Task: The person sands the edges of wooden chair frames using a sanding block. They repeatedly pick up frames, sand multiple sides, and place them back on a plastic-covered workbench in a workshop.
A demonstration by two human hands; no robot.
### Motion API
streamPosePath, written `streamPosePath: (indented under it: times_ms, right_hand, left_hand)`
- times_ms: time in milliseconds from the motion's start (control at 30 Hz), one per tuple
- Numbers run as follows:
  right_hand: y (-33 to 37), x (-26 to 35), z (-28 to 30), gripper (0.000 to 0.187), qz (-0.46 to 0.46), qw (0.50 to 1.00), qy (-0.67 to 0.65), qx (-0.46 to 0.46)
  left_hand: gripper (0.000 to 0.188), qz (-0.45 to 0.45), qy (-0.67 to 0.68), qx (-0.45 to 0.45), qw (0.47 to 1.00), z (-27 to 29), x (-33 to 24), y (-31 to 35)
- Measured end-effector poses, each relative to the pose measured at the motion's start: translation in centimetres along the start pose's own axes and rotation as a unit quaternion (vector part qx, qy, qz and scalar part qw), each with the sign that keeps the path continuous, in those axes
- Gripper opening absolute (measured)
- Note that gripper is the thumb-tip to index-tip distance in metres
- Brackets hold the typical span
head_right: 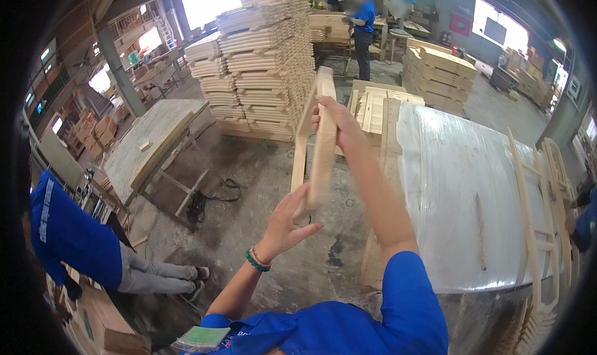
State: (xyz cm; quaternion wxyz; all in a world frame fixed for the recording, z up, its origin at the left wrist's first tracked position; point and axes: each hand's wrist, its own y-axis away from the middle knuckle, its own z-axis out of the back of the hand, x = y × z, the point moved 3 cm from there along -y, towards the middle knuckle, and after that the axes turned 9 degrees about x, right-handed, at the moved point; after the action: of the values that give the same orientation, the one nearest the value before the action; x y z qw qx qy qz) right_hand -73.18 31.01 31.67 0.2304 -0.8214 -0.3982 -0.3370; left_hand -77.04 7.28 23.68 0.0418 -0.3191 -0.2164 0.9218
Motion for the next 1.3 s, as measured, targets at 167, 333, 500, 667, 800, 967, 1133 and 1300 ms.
streamPosePath:
  times_ms: [167, 333, 500, 667, 800, 967, 1133, 1300]
  right_hand:
    - [0.0, 0.4, -0.8, 0.047, -0.069, 0.987, 0.142, 0.035]
    - [-0.1, -0.8, -4.4, 0.091, -0.128, 0.941, 0.265, 0.169]
    - [-5.6, -2.1, -4.6, 0.091, -0.164, 0.888, 0.342, 0.262]
    - [-8.1, -0.7, 4.9, 0.088, 0.019, 0.966, 0.252, 0.062]
    - [-7.0, -9.2, 8.4, 0.073, 0.163, 0.971, 0.143, -0.103]
    - [-17.0, -12.7, 9.8, 0.05, 0.214, 0.885, 0.271, -0.312]
    - [-30.6, -12.4, 6.8, 0.042, 0.263, 0.894, 0.266, -0.249]
    - [-48.1, -14.6, 5.6, 0.049, 0.221, 0.917, 0.264, -0.202]
  left_hand:
    - [0.088, 0.04, -0.101, -0.031, 0.994, 5.7, 11.4, -0.1]
    - [0.1, 0.052, -0.043, -0.109, 0.992, 12.6, 19.2, -5.7]
    - [0.058, 0.095, 0.177, -0.029, 0.979, 13.8, 26.9, -11.3]
    - [0.051, 0.107, 0.179, -0.125, 0.97, 15.9, 32.7, -14.1]
    - [0.04, 0.142, 0.253, -0.201, 0.936, 17.5, 38.1, -17.7]
    - [0.036, 0.141, 0.245, -0.24, 0.928, 18.8, 45.4, -23.3]
    - [0.028, 0.109, 0.311, -0.3, 0.895, 24.2, 54.7, -27.5]
    - [0.027, 0.11, 0.264, -0.33, 0.9, 30.5, 67.3, -33.6]
